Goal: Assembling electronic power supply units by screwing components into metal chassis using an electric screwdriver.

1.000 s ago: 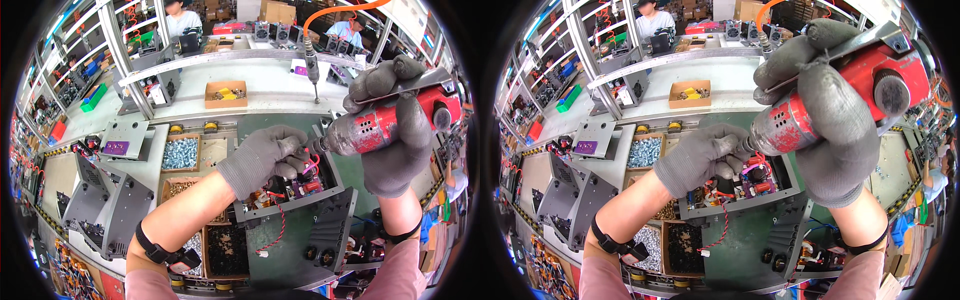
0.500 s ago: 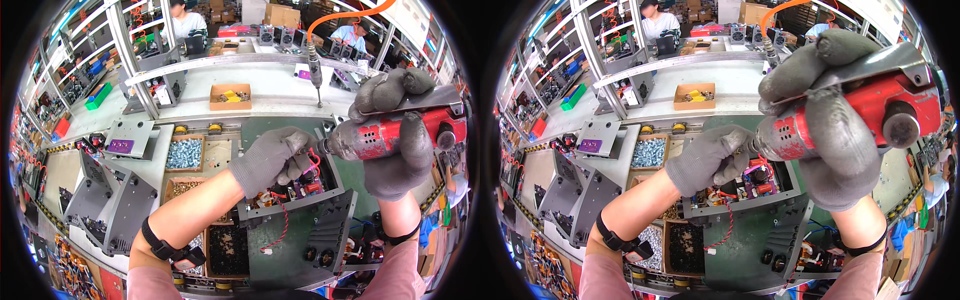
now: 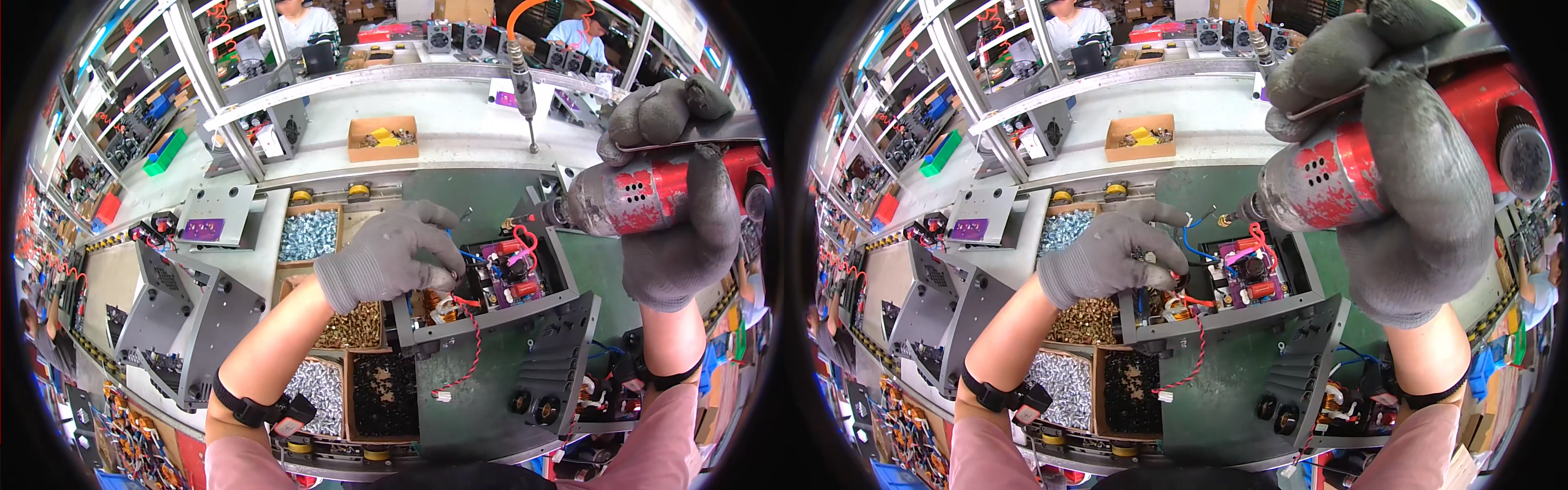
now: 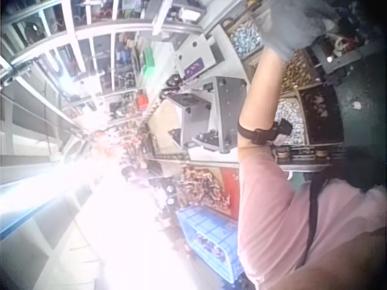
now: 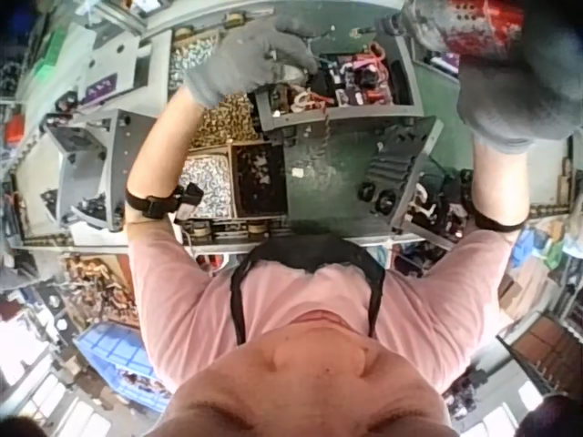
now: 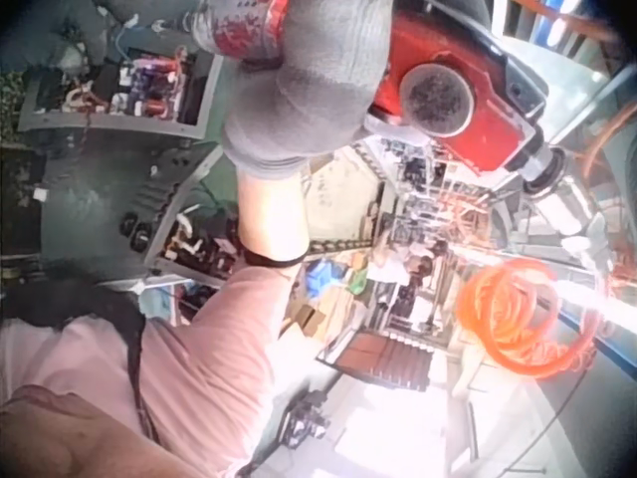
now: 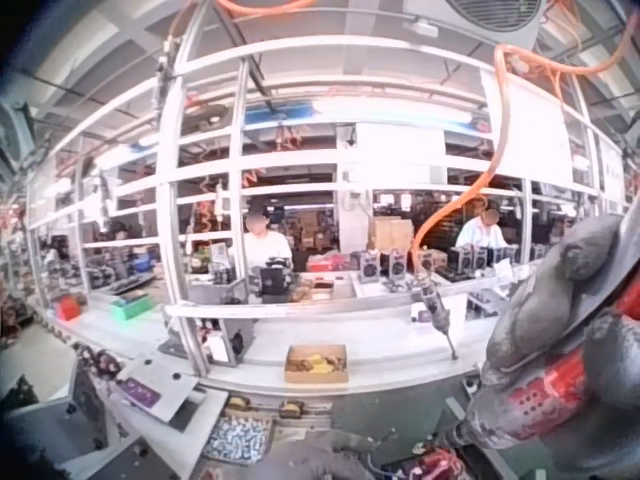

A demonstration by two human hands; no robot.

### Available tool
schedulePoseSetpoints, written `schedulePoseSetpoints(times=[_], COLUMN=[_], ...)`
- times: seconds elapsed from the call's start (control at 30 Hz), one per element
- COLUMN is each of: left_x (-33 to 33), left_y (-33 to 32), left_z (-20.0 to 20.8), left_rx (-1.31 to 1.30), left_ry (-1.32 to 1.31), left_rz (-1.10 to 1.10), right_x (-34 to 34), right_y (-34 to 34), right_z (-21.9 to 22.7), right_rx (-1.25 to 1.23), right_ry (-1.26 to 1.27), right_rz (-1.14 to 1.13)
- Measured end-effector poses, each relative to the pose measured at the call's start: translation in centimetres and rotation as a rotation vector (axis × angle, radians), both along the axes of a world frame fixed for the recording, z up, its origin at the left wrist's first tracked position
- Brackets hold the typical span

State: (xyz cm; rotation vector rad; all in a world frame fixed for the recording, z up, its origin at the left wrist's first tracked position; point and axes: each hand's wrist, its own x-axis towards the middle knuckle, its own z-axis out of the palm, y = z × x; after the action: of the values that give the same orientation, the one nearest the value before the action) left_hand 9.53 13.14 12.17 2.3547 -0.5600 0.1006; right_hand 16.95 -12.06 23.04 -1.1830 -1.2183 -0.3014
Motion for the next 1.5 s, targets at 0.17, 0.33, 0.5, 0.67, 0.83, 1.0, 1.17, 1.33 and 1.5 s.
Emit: schedulePoseSetpoints(times=[0.17, 0.33, 0.5, 0.67, 0.83, 1.0, 1.17, 1.33, 1.5], left_x=[-0.5, 0.1, -0.5, 0.8, 2.6, 1.7, 1.6, 3.0, 4.1], left_y=[-2.8, -2.3, -3.0, -5.5, -6.0, -3.7, -2.3, -2.1, -1.7], left_z=[-1.3, -1.3, 0.5, -0.4, -0.6, 1.9, 0.4, 0.3, 0.0], left_rx=[0.057, -0.030, 0.462, 0.748, 0.917, 0.789, 0.831, 0.778, 0.602], left_ry=[-0.202, -0.072, -0.100, -0.237, -0.032, 0.162, 0.086, 0.207, 0.288], left_rz=[0.196, 0.046, 0.170, 0.212, 0.422, 0.048, 0.013, -0.041, -0.092], right_x=[0.3, 0.4, 0.5, 0.5, 0.5, 1.0, 1.1, 0.6, 0.3], right_y=[-0.1, -0.2, 0.1, 0.4, 0.8, 0.7, 1.5, 2.4, 3.4], right_z=[-0.1, -0.2, -0.7, -0.6, -1.3, -1.7, -2.3, -3.1, -4.8], right_rx=[-0.044, -0.084, -0.044, 0.008, 0.004, -0.025, -0.014, -0.016, -0.027], right_ry=[-0.006, -0.009, 0.064, 0.098, 0.091, 0.058, 0.104, 0.204, 0.353], right_rz=[0.027, 0.062, 0.123, 0.083, 0.024, -0.014, 0.022, 0.009, 0.055])
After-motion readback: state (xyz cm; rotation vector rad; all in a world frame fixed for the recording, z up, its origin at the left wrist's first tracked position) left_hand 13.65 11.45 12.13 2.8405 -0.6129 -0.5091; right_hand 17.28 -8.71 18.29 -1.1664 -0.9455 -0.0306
